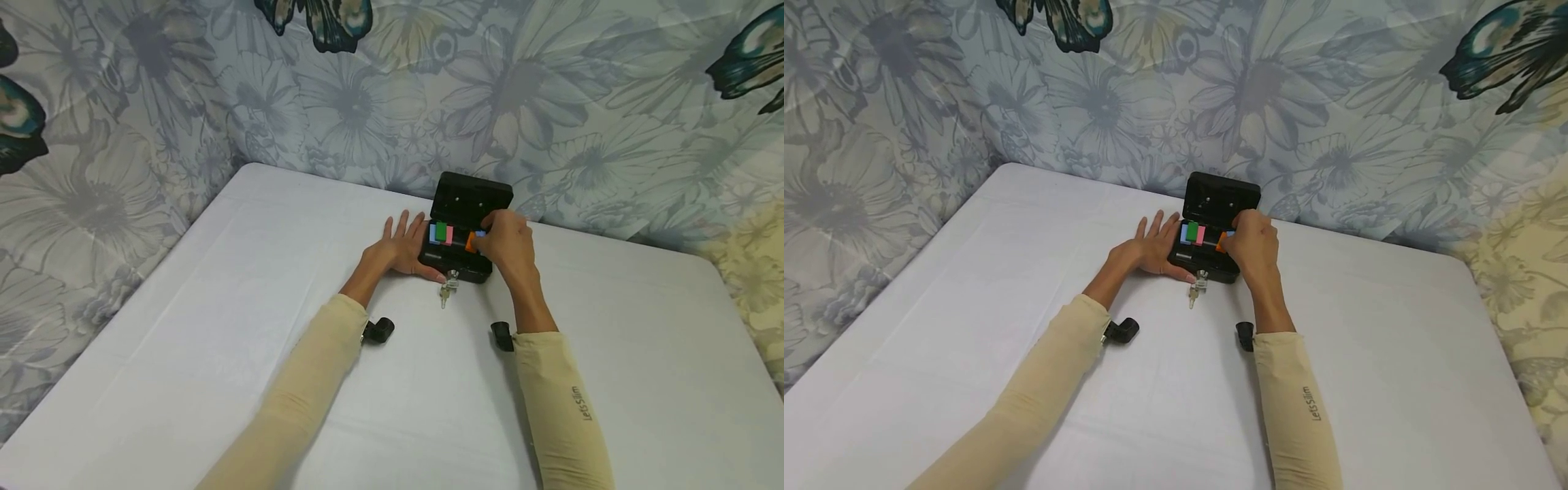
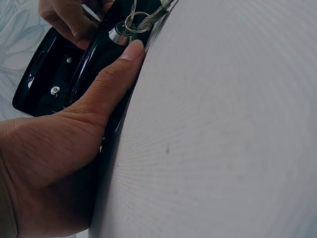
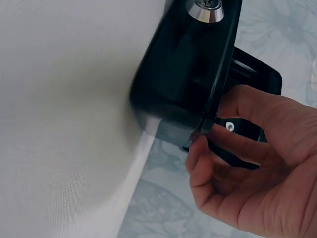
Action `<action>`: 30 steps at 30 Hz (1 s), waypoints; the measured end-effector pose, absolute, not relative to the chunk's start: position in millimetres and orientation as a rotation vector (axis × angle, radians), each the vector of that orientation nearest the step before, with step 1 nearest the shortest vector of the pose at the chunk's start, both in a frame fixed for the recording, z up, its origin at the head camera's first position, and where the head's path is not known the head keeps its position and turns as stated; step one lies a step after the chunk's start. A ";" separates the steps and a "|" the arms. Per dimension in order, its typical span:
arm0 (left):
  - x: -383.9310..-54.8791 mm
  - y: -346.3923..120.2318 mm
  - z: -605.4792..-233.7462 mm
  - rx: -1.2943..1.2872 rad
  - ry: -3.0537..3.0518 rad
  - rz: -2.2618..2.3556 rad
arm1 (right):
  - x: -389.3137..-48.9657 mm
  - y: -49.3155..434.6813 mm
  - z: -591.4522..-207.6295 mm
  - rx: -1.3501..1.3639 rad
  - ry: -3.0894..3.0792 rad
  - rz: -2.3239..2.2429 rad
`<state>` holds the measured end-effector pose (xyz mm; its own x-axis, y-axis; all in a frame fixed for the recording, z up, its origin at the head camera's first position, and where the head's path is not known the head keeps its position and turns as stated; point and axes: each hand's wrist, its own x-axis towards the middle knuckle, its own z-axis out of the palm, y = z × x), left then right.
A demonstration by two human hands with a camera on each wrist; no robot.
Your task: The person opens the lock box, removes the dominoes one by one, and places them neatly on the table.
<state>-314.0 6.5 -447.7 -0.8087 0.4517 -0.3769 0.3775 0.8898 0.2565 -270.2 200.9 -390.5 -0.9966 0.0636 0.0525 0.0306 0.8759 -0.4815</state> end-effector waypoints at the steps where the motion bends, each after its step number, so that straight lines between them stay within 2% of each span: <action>1: -313.0 6.2 -445.9 0.611 2.625 0.242 | -270.2 201.0 -389.9 -0.083 -2.975 0.755; 9: -310.5 7.7 -440.2 0.627 2.638 0.250 | -270.7 206.7 -377.5 -0.147 -3.001 0.790; 20: -318.2 13.3 -444.9 0.623 2.657 0.208 | -268.6 223.1 -358.6 -0.079 -3.008 0.873; 30: -313.7 8.9 -448.1 0.598 2.632 0.165 | -267.7 241.1 -361.6 -0.160 -3.064 0.919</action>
